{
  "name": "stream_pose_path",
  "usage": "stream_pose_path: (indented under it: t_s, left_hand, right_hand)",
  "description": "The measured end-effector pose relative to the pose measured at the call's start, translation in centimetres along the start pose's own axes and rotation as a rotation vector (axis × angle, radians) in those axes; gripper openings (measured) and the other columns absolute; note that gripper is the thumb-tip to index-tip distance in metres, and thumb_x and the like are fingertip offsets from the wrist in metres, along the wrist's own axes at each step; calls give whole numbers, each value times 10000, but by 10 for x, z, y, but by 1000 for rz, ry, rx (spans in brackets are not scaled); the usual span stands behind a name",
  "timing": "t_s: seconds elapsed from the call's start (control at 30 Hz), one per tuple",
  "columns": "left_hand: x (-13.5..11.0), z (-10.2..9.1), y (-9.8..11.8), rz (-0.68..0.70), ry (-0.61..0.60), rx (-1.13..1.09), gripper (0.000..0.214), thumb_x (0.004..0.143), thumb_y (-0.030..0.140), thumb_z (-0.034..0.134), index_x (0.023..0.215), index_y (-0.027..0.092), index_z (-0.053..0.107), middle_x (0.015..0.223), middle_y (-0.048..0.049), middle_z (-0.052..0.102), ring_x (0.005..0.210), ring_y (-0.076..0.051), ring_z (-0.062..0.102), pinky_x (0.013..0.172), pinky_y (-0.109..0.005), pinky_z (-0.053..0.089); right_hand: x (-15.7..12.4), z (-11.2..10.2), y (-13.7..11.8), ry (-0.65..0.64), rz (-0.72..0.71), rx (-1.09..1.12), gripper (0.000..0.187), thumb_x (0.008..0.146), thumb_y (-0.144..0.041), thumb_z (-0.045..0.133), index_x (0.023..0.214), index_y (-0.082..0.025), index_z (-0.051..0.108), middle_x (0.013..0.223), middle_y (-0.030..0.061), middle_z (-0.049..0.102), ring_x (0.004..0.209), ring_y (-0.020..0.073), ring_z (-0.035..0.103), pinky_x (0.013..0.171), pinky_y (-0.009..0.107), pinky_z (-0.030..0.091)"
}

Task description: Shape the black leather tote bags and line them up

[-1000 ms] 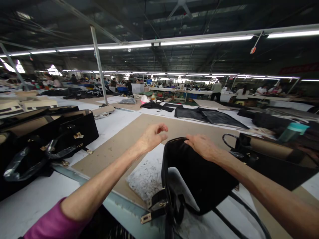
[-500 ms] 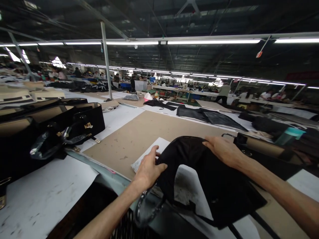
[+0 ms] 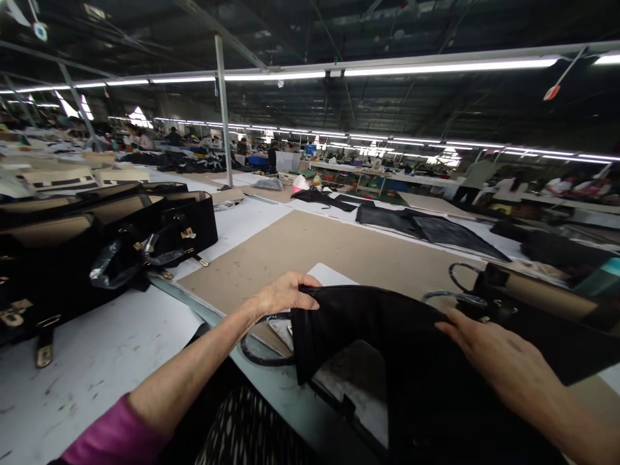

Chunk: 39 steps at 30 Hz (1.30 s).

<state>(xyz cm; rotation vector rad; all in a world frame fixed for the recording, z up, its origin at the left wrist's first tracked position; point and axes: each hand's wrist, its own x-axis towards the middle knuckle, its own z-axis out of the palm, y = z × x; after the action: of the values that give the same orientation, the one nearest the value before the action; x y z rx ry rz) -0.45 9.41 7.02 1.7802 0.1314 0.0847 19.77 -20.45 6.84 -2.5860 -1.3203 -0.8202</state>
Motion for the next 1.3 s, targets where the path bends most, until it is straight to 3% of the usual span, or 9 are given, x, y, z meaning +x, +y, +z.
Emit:
stream_pose_path:
  t_s: [0.1, 0.2, 0.3, 0.47, 0.6, 1.0, 1.17, 1.3]
  left_hand:
    - [-3, 5, -4, 20, 22, 6, 305, 594, 215, 632, 883, 119, 633, 682, 9, 581, 599, -95, 507, 574, -183, 401]
    - [-5, 9, -3, 18, 54, 24, 316, 594, 227, 639, 890, 118, 631, 677, 8, 578, 606, -103, 507, 569, -188, 400]
    - [-8, 12, -1, 20, 66, 46, 324, 590, 242, 649, 890, 121, 632, 685, 8, 578, 618, -109, 507, 575, -191, 399]
    - [-12, 15, 0, 26, 68, 44, 316, 588, 241, 657, 882, 128, 633, 709, 7, 583, 644, -113, 508, 581, -188, 391]
    - [-15, 15, -1, 34, 73, 1, 327, 584, 234, 655, 893, 129, 630, 718, 8, 581, 636, -109, 503, 569, -185, 384]
    - [-23, 18, 2, 25, 61, 68, 298, 598, 215, 635, 882, 126, 615, 719, 10, 570, 641, -114, 505, 565, -190, 384]
    - [-29, 19, -1, 40, 35, 3, 329, 615, 190, 612, 936, 121, 597, 730, 4, 562, 638, -108, 497, 569, -190, 386]
    - [-29, 18, -8, 67, 98, 11, 277, 632, 186, 578, 898, 111, 602, 691, 9, 548, 618, -101, 483, 576, -188, 384]
  right_hand:
    - [8, -10, -21, -10, -150, -164, 389, 847, -424, 278, 1008, -209, 558, 728, 103, 616, 615, 248, 554, 522, 359, 375]
    - [22, -24, -47, 70, -402, -147, 368, 856, -314, 282, 1118, -185, 504, 1035, 133, 577, 890, 283, 517, 724, 421, 380]
    - [33, -33, -73, 43, -560, -93, 307, 851, -245, 351, 1103, -185, 515, 1108, 104, 543, 971, 254, 481, 818, 407, 361]
    - [51, -38, -109, -27, -520, 59, 228, 829, -207, 461, 1042, -195, 541, 1049, 61, 550, 913, 190, 497, 795, 333, 393]
    - [64, -36, -122, -94, -502, 113, 165, 823, -170, 473, 950, -208, 570, 940, 44, 556, 860, 174, 491, 764, 310, 395]
    - [66, -26, -126, -108, -444, 38, 121, 821, -144, 439, 759, -189, 533, 787, 26, 511, 753, 155, 468, 672, 265, 338]
    - [65, -27, -126, -108, -539, -26, 118, 776, -104, 467, 749, -192, 541, 785, 36, 510, 726, 165, 453, 643, 272, 314]
    - [59, -27, -124, -84, -615, -55, 175, 745, -55, 445, 761, -204, 536, 840, 30, 525, 729, 165, 474, 596, 268, 309]
